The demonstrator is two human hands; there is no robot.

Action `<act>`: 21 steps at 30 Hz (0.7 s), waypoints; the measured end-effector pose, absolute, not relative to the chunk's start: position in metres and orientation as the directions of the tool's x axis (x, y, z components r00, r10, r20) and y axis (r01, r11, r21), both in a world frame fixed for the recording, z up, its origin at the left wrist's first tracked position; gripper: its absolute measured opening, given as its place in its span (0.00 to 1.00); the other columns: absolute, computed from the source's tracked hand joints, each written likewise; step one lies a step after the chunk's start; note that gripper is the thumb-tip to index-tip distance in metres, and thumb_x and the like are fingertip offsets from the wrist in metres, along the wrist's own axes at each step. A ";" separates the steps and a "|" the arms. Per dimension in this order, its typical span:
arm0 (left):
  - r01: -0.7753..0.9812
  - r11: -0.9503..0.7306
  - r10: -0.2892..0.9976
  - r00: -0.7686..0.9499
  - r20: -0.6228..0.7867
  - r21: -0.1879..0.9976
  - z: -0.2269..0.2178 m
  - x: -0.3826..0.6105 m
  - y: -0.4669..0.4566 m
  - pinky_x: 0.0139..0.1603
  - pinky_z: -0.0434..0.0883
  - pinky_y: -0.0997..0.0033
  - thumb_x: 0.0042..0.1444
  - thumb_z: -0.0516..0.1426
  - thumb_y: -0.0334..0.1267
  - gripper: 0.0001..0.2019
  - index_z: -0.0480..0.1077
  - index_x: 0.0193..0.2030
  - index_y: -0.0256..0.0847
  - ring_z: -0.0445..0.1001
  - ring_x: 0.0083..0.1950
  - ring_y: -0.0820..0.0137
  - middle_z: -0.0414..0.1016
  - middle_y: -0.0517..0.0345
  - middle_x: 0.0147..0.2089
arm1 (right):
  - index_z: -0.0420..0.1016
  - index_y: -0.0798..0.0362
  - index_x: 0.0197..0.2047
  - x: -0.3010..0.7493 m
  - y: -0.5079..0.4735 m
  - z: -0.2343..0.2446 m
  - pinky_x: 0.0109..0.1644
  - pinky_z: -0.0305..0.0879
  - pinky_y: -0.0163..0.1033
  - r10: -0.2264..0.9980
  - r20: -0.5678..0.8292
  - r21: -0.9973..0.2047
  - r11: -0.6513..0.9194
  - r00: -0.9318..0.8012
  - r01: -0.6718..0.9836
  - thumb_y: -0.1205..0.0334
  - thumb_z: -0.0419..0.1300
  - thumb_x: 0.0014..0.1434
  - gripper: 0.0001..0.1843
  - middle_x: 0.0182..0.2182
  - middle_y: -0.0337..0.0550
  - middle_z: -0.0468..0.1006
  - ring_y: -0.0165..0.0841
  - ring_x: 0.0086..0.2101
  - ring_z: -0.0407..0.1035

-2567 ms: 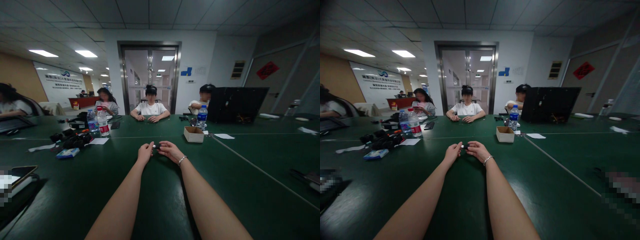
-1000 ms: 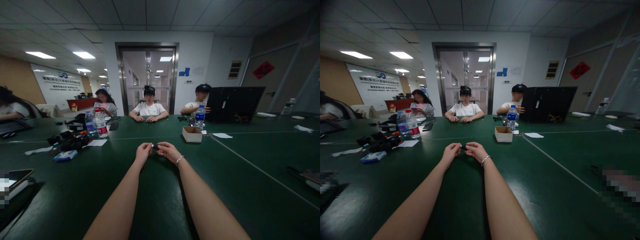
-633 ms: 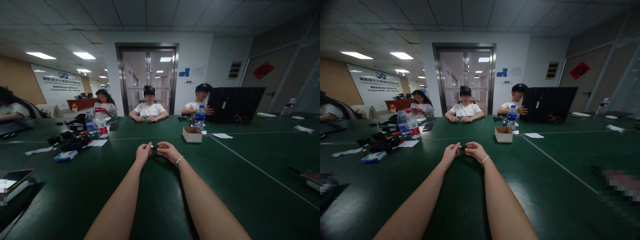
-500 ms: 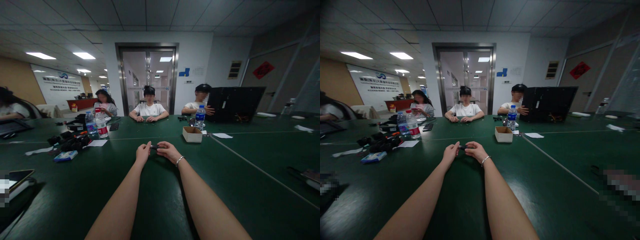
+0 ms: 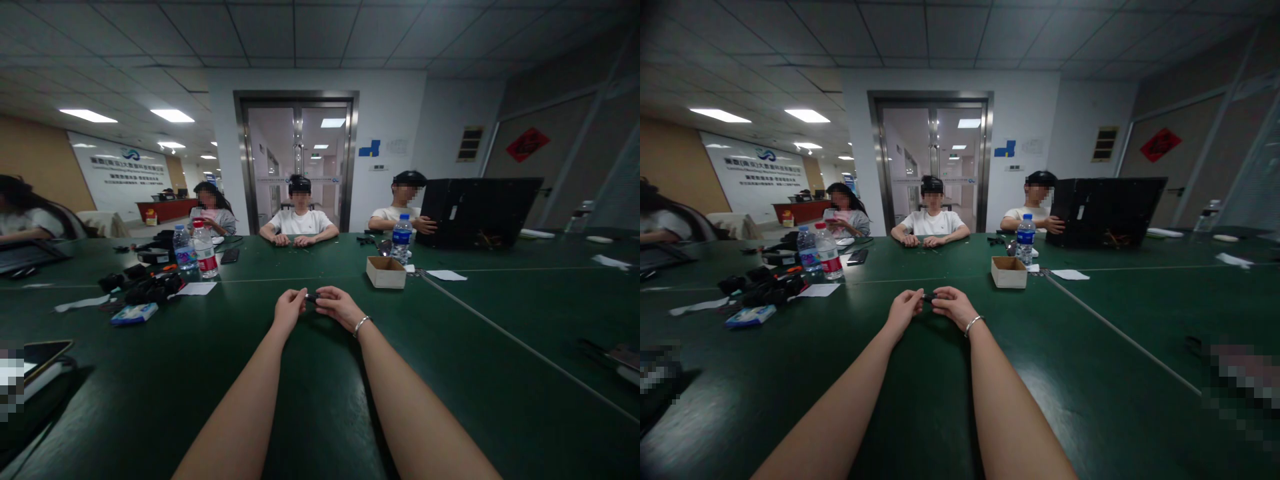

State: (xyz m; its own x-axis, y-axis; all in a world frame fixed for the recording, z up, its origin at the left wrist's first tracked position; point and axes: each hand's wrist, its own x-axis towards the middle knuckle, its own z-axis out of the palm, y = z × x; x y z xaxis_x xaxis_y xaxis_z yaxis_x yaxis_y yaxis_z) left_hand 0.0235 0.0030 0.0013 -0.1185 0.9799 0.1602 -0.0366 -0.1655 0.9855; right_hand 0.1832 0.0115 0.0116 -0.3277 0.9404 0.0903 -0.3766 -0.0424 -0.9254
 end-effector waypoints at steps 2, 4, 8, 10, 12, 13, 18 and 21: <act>-0.108 -0.165 0.984 -0.086 0.156 0.980 0.003 0.024 0.002 0.34 0.69 0.71 0.42 0.61 0.52 0.20 0.70 0.34 0.36 0.71 0.32 0.71 0.72 0.54 0.32 | 0.72 0.55 0.34 0.184 0.012 0.011 0.34 0.72 0.32 0.939 0.094 -0.920 -0.046 -0.331 -0.390 0.73 0.68 0.40 0.16 0.31 0.40 0.72 0.29 0.31 0.71; -0.152 -0.177 0.984 -0.066 0.168 0.972 0.004 0.025 0.001 0.36 0.69 0.70 0.42 0.62 0.49 0.19 0.70 0.36 0.36 0.72 0.35 0.70 0.73 0.52 0.35 | 0.72 0.56 0.34 0.184 0.012 0.010 0.33 0.72 0.32 0.938 0.093 -0.916 -0.052 -0.335 -0.398 0.72 0.68 0.40 0.16 0.30 0.40 0.73 0.29 0.29 0.72; -0.156 -0.236 0.972 -0.028 0.235 0.959 0.004 0.025 -0.001 0.38 0.69 0.70 0.42 0.62 0.47 0.19 0.71 0.39 0.38 0.72 0.40 0.67 0.73 0.50 0.40 | 0.70 0.57 0.35 0.184 0.012 0.011 0.30 0.72 0.31 0.948 0.055 -0.919 -0.075 -0.313 -0.388 0.70 0.67 0.44 0.14 0.27 0.41 0.75 0.29 0.26 0.72; -0.140 -0.262 0.965 -0.012 0.263 0.955 0.005 0.025 -0.001 0.39 0.69 0.70 0.42 0.62 0.47 0.19 0.71 0.40 0.39 0.71 0.42 0.67 0.73 0.50 0.42 | 0.69 0.58 0.35 0.183 0.012 0.012 0.29 0.71 0.30 0.954 0.028 -0.922 -0.091 -0.298 -0.377 0.68 0.66 0.47 0.12 0.25 0.42 0.75 0.29 0.24 0.72; -0.110 -0.287 0.957 -0.003 0.289 0.951 0.006 0.025 -0.001 0.38 0.68 0.71 0.43 0.61 0.45 0.17 0.71 0.39 0.39 0.71 0.43 0.66 0.73 0.50 0.43 | 0.68 0.58 0.35 0.183 0.012 0.013 0.28 0.71 0.30 0.957 0.009 -0.925 -0.103 -0.291 -0.366 0.66 0.64 0.51 0.09 0.22 0.43 0.74 0.30 0.23 0.72; -0.092 -0.300 0.953 0.005 0.302 0.949 0.006 0.025 -0.001 0.38 0.68 0.71 0.44 0.61 0.44 0.16 0.71 0.39 0.39 0.71 0.43 0.66 0.73 0.50 0.43 | 0.68 0.58 0.34 0.182 0.012 0.013 0.27 0.70 0.31 0.957 0.003 -0.928 -0.105 -0.289 -0.358 0.65 0.63 0.52 0.09 0.21 0.43 0.74 0.30 0.23 0.72; -0.048 -0.334 0.942 0.020 0.335 0.941 0.005 0.024 0.000 0.37 0.67 0.73 0.46 0.59 0.41 0.13 0.71 0.39 0.39 0.71 0.43 0.66 0.73 0.49 0.44 | 0.65 0.58 0.34 0.182 0.011 0.014 0.23 0.69 0.32 0.957 -0.001 -0.942 -0.098 -0.289 -0.321 0.57 0.59 0.57 0.12 0.19 0.45 0.73 0.31 0.20 0.71; -0.065 -0.330 0.943 0.011 0.332 0.942 0.004 0.023 0.001 0.38 0.67 0.72 0.47 0.59 0.40 0.13 0.70 0.40 0.39 0.71 0.44 0.66 0.72 0.49 0.45 | 0.64 0.57 0.39 0.183 0.011 0.014 0.26 0.70 0.32 0.949 0.017 -0.942 -0.090 -0.316 -0.322 0.60 0.63 0.53 0.15 0.21 0.45 0.75 0.31 0.22 0.72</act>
State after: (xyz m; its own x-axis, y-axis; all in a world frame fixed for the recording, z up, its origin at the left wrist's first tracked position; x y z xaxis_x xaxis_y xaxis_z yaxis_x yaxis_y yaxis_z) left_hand 0.0234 0.0006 0.0042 0.0111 0.9433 0.3317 -0.0648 -0.3304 0.9416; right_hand 0.1831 0.0105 0.0139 -0.3159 0.9487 0.0170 -0.3218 -0.0903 -0.9425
